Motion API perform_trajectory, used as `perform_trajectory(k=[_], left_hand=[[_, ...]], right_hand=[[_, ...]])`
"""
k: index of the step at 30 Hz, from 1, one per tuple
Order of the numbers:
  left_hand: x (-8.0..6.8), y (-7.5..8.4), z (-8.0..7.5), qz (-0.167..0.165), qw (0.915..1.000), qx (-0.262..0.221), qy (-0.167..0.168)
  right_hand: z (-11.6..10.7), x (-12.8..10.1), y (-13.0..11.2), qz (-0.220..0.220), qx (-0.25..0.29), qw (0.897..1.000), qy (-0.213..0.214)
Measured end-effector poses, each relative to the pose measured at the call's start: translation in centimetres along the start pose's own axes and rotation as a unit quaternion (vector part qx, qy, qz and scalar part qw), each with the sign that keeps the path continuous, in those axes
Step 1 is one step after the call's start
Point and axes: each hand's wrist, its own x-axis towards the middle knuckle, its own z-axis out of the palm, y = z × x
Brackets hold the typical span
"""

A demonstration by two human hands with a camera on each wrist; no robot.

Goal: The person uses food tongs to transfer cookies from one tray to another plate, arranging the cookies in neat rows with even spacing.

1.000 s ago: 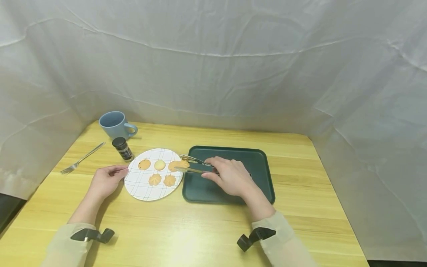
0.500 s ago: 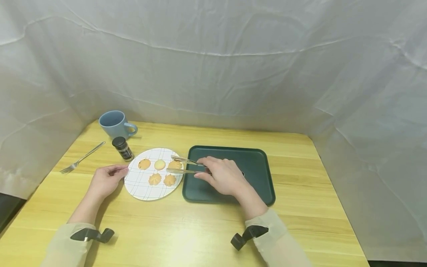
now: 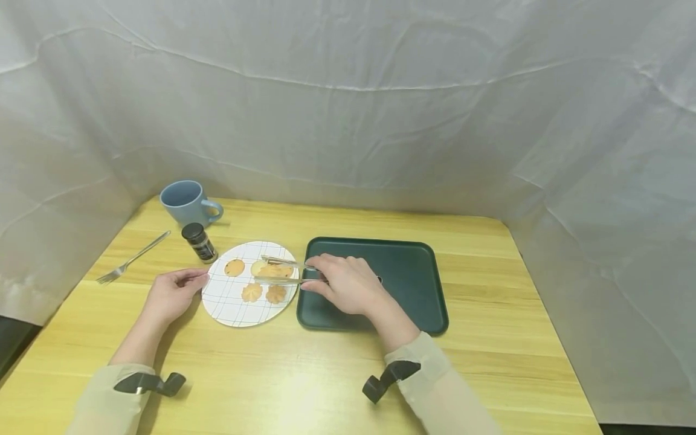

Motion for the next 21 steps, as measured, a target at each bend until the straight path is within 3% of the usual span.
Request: perform_trajectory(k=[21], left_hand=[[0.0, 0.0, 0.0, 0.004, 1.0, 0.001, 0.001]], right_hand=[[1.6, 1.9, -1.3, -0.009, -0.011, 0.999, -0.033]])
